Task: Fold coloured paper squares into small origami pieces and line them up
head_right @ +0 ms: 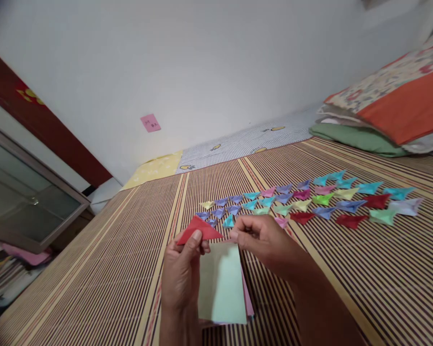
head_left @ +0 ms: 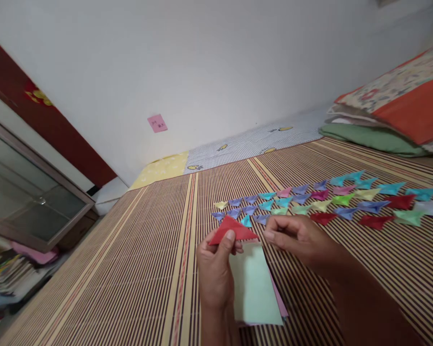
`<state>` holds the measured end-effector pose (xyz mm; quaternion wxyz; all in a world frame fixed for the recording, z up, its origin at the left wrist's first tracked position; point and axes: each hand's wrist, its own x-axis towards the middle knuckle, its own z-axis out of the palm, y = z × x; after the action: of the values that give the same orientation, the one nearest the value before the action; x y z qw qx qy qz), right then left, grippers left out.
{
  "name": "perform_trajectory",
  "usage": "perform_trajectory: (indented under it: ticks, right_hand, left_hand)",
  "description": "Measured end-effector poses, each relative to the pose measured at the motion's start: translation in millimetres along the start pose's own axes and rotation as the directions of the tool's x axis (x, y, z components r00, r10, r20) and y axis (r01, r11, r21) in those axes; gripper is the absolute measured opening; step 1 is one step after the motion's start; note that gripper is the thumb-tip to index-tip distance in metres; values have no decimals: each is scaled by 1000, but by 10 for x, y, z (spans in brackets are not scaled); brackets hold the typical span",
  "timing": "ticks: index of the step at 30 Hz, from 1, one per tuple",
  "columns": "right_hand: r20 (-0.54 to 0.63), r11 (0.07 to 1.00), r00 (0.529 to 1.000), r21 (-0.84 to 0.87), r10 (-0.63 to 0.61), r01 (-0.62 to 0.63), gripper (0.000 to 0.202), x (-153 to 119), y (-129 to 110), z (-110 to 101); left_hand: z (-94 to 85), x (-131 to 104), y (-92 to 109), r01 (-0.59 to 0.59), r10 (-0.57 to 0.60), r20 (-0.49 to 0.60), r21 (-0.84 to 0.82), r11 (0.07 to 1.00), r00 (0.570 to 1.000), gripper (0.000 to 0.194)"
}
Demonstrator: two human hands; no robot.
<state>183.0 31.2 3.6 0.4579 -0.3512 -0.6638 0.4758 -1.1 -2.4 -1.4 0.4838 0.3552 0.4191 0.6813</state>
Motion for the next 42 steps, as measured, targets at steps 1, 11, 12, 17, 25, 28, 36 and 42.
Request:
perform_trajectory:
  ticks: [1,11,12,17,25,28,36,42]
  right_hand:
    - [-48,1000,999,-12,-8,8,30,4,-2,-18]
    - [-107,970,994,243,8,18,20,25,-162,285]
    - [-126,968,992,249,16,16,22,27,-161,285]
    - [-230,931,968,365,99,-8,29,70,-62,266]
    - [-152,806,977,591,150,-32,39,150,129,395]
    - [-125,776,982,629,144,-34,39,164,128,435]
    - [-176,794,973,608,151,-13,37,184,74,538]
    - [-466,931,878,358,113,71,32,218,86,587]
  left_hand:
    - [-6,3,17,-7,7,-18,13,1000,1000,23]
    - [132,-112,112,-41,-55,246,368,929,968,26]
    - [132,-110,101,-42,-47,240,353,935,970,22]
    - [109,-100,81,-38,-25,260,233,972,965,12]
    - [126,-108,89,-79,45,254,125,989,966,6]
    - [149,-101,78,-102,68,231,136,985,971,6]
    - [252,-138,44,-112,86,131,205,972,988,18]
    - [238,-151,33,-107,93,64,279,954,994,37]
